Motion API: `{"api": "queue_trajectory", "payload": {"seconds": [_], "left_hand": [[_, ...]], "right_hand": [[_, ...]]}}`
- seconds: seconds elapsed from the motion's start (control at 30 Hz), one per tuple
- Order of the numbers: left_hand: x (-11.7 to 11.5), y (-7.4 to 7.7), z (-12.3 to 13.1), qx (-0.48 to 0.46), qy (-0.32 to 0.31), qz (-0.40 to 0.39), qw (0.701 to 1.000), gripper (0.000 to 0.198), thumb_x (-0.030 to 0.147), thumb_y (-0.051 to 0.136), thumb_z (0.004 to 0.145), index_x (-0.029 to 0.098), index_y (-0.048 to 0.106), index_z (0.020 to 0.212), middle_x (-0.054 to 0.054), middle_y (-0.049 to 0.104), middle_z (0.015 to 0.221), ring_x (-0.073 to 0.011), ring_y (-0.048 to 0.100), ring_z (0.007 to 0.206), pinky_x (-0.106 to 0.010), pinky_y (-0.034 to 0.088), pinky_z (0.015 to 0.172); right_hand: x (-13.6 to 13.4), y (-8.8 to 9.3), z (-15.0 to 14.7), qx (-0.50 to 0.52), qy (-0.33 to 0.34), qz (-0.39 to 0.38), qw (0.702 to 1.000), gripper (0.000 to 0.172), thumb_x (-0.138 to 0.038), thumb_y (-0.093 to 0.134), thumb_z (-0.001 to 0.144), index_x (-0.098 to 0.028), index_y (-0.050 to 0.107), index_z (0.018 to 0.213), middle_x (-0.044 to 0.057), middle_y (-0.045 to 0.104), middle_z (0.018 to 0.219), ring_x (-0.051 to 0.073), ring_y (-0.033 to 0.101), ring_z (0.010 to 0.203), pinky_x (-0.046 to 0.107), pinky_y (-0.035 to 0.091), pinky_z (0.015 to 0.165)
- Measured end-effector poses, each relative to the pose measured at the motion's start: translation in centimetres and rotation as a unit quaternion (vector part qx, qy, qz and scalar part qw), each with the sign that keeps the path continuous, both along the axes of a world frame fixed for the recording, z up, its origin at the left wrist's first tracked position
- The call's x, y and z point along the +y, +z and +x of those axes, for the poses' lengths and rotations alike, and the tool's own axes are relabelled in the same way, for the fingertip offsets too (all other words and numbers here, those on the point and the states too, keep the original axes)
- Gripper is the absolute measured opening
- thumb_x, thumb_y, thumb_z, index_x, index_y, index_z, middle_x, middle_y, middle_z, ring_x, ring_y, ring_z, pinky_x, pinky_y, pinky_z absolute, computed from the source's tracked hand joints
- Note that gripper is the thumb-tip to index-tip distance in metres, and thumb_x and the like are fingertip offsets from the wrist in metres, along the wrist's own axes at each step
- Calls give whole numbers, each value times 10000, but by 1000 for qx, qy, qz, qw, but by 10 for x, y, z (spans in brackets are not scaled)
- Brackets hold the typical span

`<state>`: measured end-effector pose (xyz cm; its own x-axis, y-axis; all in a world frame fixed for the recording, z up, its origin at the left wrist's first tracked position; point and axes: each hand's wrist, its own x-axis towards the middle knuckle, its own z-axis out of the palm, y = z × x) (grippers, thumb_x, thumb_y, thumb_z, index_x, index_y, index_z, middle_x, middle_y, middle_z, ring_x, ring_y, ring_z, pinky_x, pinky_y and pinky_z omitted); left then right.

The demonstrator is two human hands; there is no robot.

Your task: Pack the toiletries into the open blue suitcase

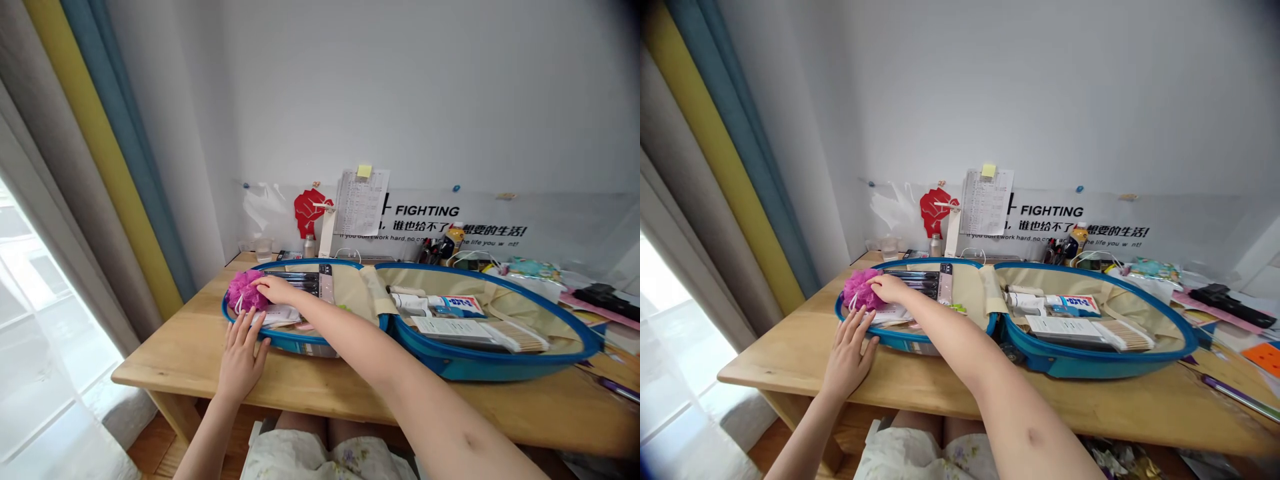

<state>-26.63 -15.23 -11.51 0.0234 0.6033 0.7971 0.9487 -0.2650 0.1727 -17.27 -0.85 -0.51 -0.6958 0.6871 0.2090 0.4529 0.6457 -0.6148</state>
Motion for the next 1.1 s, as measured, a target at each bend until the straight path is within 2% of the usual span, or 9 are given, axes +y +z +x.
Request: {"api": "queue_trajectory", "payload": {"seconds": [0.17, 0.3, 0.43, 0.6, 0.7, 0.8, 0.93, 1.0, 1.1], "left_hand": [[0, 0, 0, 2, 0, -2, 1000, 519, 323, 427, 947, 263, 350, 1457, -108, 436, 1472, -288, 327, 1400, -520, 267, 1132], [1, -1, -1, 9, -1, 7, 1000, 518, 313, 426, 949, 263, 342, 1458, -116, 440, 1465, -290, 318, 1405, -521, 274, 1126], [0, -1, -1, 13, -3, 8, 1000, 523, 312, 432, 947, 263, 337, 1460, -117, 433, 1471, -293, 309, 1409, -523, 279, 1123], [-1, 1, 0, 7, -4, 12, 1000, 535, 314, 432, 942, 273, 329, 1466, -101, 445, 1466, -283, 316, 1406, -509, 263, 1137], [-1, 1, 1, 14, -3, 16, 1000, 544, 303, 434, 944, 278, 312, 1474, -103, 449, 1462, -279, 326, 1401, -497, 264, 1136], [-1, 0, 0, 17, -3, 19, 1000, 552, 302, 432, 948, 284, 292, 1482, -104, 439, 1466, -279, 317, 1405, -495, 260, 1137], [-1, 0, 0, 16, -6, 17, 1000, 560, 308, 424, 951, 286, 272, 1490, -104, 413, 1483, -280, 293, 1418, -499, 250, 1144], [-1, 1, 1, 14, -8, 16, 1000, 560, 312, 421, 951, 292, 269, 1490, -98, 412, 1484, -280, 290, 1420, -502, 246, 1148], [-1, 2, 2, 10, -9, 13, 1000, 563, 315, 418, 952, 305, 262, 1492, -92, 410, 1485, -282, 288, 1421, -510, 246, 1150]], "right_hand": [[0, 2, 7, -8, 27, -20, 999, 427, -80, 435, 857, -221, 633, 1208, 4, 621, 1308, 149, 548, 1230, 292, 398, 1071], [-2, 13, 17, 12, 29, -13, 999, 449, -70, 441, 855, -195, 611, 1251, 26, 573, 1369, 139, 493, 1289, 284, 339, 1118], [4, 33, 53, 35, 13, -9, 999, 415, -114, 472, 868, -176, 601, 1258, 53, 589, 1346, 151, 519, 1255, 332, 340, 1118], [21, 57, 156, 84, -39, -8, 996, 299, -214, 493, 869, -192, 689, 1094, 54, 673, 1207, 161, 603, 1116, 392, 398, 1063], [26, 69, 236, 98, -132, -25, 986, 297, -328, 541, 837, -174, 708, 1030, 85, 708, 1106, 180, 652, 978, 407, 465, 974], [22, 74, 312, 40, -225, -11, 973, 393, -480, 563, 798, -176, 720, 990, 91, 714, 1079, 203, 657, 954, 382, 477, 938], [4, 64, 386, -169, -240, -38, 955, 460, -580, 601, 723, -200, 737, 945, 68, 736, 993, 242, 665, 951, 347, 490, 876], [-6, 51, 407, -256, -227, -49, 938, 426, -537, 641, 680, -222, 739, 949, 66, 737, 1002, 262, 672, 948, 354, 502, 845], [-18, 29, 423, -320, -223, -31, 920, 381, -392, 696, 605, -246, 738, 955, 89, 722, 1069, 309, 660, 1009, 405, 501, 873]]}}
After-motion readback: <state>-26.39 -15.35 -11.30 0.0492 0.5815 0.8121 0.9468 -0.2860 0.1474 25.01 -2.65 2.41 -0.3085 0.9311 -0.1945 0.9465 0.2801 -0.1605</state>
